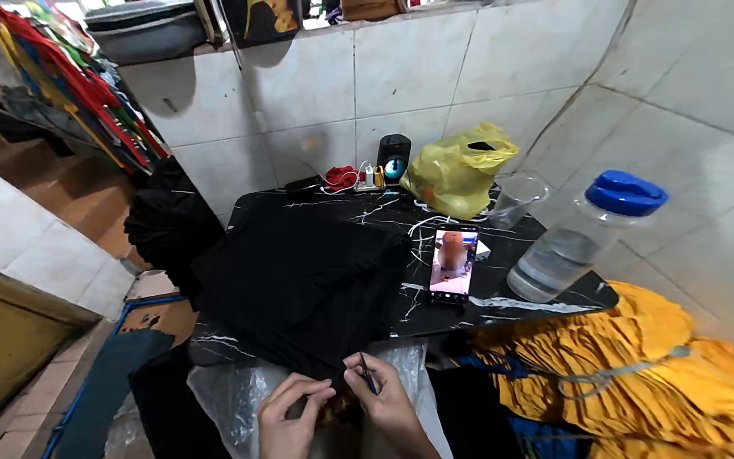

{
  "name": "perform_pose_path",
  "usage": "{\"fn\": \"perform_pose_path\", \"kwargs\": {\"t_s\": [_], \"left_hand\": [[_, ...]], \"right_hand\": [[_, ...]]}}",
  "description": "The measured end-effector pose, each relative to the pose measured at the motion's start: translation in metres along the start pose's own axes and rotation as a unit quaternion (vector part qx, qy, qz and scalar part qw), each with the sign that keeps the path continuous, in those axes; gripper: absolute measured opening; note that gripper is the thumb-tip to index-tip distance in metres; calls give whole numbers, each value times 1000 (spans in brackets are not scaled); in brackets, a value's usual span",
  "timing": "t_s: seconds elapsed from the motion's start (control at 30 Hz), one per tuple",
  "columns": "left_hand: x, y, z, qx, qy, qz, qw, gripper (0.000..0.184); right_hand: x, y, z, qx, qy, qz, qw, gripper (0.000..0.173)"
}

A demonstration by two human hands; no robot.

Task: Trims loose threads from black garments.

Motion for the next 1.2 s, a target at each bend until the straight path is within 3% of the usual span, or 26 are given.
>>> {"fn": "perform_pose_path", "kwargs": {"t_s": [0.2, 0.47, 0.57, 0.63, 0.7, 0.77, 0.83, 0.93, 1.03, 1.2], "left_hand": [[4, 1, -2, 22, 12, 5, 1000, 3], [-3, 3, 5, 24, 22, -12, 999, 14], [-1, 1, 10, 137, -15, -49, 989, 13], [14, -1, 15, 286, -70, -122, 948, 16], [26, -5, 16, 341, -102, -156, 921, 22], [19, -11, 7, 285, -73, -160, 942, 30], [8, -14, -4, 185, 8, -139, 973, 28], [-6, -11, -15, 67, 92, -109, 987, 29], [-12, -2, -18, 26, 133, -140, 981, 30], [-9, 8, -14, 16, 161, -144, 976, 12]], "right_hand": [[0, 9, 2, 12, -21, -5, 1000, 18], [0, 1, 0, -55, -4, 18, 998, 14], [-1, -4, -2, -72, 47, -14, 996, 14], [-4, -7, -1, -69, 102, -52, 991, 15], [-6, -7, -1, -69, 143, -85, 984, 17], [-7, -6, -1, -71, 162, -105, 979, 17], [-7, -5, 0, -72, 169, -114, 976, 17], [-6, -3, 0, -65, 173, -120, 975, 16], [-3, -2, 1, -52, 166, -121, 977, 15], [5, -2, 2, -37, 83, -28, 995, 11]]}}
Point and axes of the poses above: each hand's wrist, its own z-axis away from the middle knuckle, its own y-axis out of the palm, x = y × z, the point moved 5 cm from there along -z, towards the middle knuckle, and after that the axes turned 7 degrees about -x, right-handed, at the moved point
